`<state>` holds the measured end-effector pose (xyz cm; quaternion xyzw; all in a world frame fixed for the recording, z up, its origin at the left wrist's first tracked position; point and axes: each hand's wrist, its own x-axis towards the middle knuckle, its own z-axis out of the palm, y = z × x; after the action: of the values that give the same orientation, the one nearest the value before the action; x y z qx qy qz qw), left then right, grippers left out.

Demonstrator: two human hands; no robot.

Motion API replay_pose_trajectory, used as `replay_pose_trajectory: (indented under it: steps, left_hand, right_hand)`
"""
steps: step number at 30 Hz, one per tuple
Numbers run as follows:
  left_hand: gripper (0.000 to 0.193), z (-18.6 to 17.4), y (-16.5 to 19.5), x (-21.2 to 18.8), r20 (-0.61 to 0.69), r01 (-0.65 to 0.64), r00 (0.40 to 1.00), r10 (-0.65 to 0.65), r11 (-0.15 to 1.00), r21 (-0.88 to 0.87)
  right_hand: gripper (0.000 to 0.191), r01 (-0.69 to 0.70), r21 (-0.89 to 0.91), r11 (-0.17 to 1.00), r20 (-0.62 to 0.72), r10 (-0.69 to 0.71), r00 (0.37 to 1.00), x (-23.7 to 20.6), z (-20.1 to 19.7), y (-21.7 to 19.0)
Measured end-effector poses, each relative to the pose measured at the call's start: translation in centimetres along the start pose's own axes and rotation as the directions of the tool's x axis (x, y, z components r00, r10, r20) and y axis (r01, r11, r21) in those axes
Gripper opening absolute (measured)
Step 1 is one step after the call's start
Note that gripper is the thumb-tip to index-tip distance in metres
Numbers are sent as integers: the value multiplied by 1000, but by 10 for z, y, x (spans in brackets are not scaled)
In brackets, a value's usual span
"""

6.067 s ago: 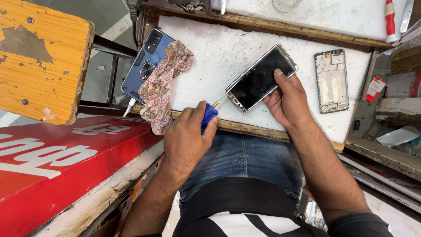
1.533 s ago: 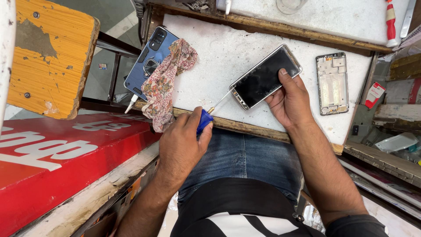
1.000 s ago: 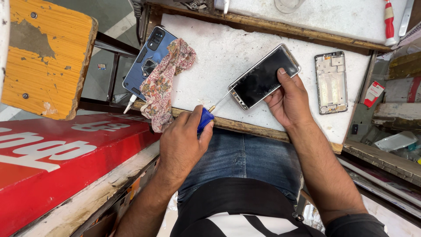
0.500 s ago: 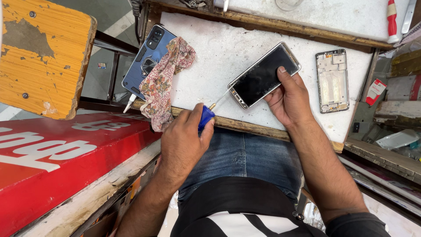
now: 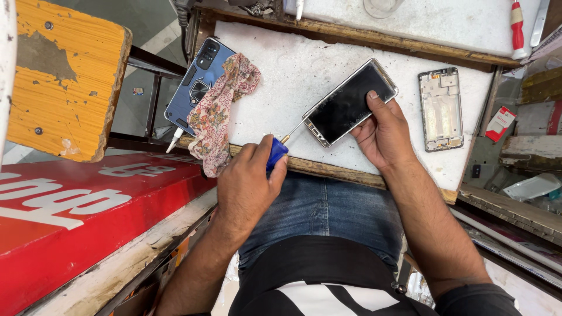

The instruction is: The person works on a smartphone at a repair bench. They wipe the phone with a patterned cloth, open a small bottle and dampen the cloth, then use a blue handheld tool to work along the edge of the phone screen while holding the phone steady, and continue wiping the device.

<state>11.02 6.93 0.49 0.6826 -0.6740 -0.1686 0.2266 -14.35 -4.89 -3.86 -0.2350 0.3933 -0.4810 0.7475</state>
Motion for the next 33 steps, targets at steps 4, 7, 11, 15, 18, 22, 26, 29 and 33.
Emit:
replay_pose_trajectory:
  steps: [4,7,11,15,18,22,26,29,33]
  left_hand:
    - [49,1,0,1,30,-40,999,40,999,-19]
    - [49,1,1,2,18,-39,999,39,999,-5]
    - [49,3,2,4,-4,-55,999,55,998,9]
    - [49,6,1,5,31,-3,1000,2,1000,12]
    - [50,7,1,7,27,-70,997,70,997,-22]
    - [50,7,4,9,19,-28,999,28,999,-17]
    - [49,8,8,11,6,-51,999,51,998,-31]
    - [48,9,9,14,9,-36,999,36,999,-30]
    - [48,11,10,16,-16,-73,997,72,996,-46]
  right_hand:
    - [27,9,9,1000,30,-9,1000,0,-2,0]
    - [28,2,13,1000,33,-2,999,1,-1,1]
    - [28,-5,9,1000,21,5,1000,1,0,0]
    - [27,-11,12,1000,8,10,1000,0,-1,0]
    - [26,-1,-5,1000,31,1,1000,0,-2,1]
    - [25,9,0,1000,57,-9,998,1,-3,2]
    - [26,6,-23,1000,44,-5,999,0,0,1]
    - [27,-17,-28,999,21,18,1000,-1,2,1]
    - [28,1,-28,1000,66,1,998,0,2,1]
